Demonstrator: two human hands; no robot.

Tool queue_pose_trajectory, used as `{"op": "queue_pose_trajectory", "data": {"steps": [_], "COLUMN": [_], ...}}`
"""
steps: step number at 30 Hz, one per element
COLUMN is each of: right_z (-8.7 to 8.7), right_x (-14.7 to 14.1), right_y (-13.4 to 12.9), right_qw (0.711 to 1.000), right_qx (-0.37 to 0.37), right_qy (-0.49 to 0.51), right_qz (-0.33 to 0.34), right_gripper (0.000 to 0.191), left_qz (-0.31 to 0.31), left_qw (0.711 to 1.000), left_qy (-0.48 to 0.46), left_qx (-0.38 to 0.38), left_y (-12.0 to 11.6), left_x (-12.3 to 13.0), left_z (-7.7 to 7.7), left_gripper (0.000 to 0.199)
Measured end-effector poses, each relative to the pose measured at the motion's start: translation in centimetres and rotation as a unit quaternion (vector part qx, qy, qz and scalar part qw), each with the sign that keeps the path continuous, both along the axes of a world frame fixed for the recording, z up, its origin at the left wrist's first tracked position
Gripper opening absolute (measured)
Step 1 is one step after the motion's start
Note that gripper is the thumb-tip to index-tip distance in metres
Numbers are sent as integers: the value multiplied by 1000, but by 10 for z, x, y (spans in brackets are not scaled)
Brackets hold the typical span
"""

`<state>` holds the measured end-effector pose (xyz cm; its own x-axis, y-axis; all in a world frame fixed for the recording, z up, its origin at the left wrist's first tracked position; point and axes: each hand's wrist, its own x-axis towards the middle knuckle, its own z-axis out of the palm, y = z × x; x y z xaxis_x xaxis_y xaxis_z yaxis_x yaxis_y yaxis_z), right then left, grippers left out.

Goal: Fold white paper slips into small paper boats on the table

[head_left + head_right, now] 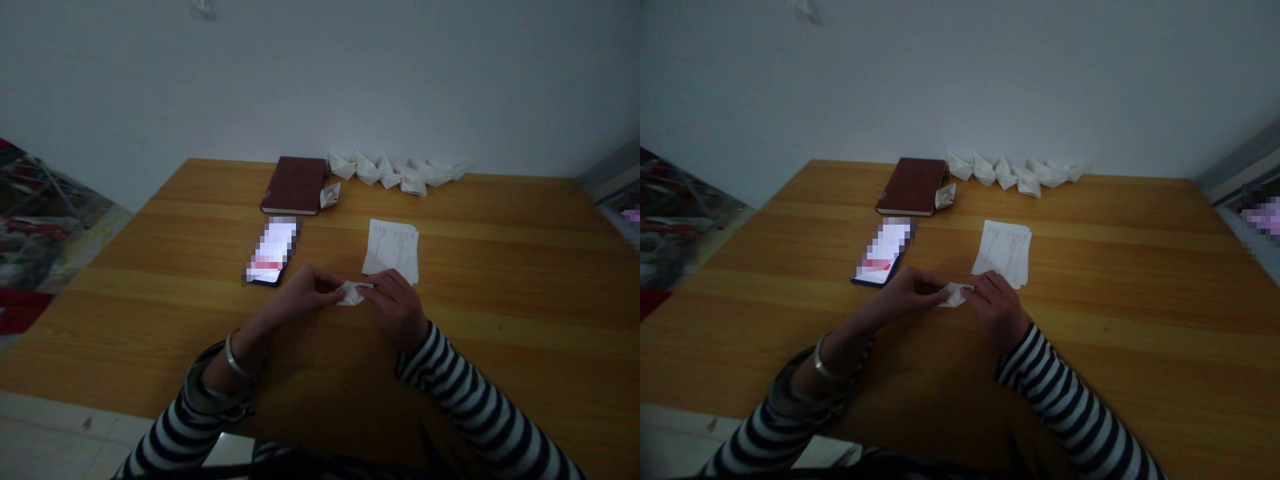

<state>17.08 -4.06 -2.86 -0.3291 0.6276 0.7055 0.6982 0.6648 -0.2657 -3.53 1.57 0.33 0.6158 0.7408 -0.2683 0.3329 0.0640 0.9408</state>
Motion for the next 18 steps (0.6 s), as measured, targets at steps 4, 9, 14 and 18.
{"op": "queue_pose_trajectory", "data": {"steps": [4,9,14,18], "right_z": [1,-7,-13,-10], "right_x": [-1,1,3,4], "right_y": [2,2,1,0], "right_qw": [999,993,993,993], "right_qx": [-50,-107,-92,-95], "right_qy": [-18,53,71,62], "right_qz": [-7,-18,-33,-24], "right_gripper": [23,21,21,23], "left_qz": [14,45,45,39], "left_qw": [997,989,994,991], "left_qy": [33,29,-19,14], "left_qx": [67,135,101,129], "left_y": [-4,-8,-7,-9], "left_x": [3,8,10,9], "left_z": [-6,-7,-8,-9], "left_gripper": [15,19,22,20]}}
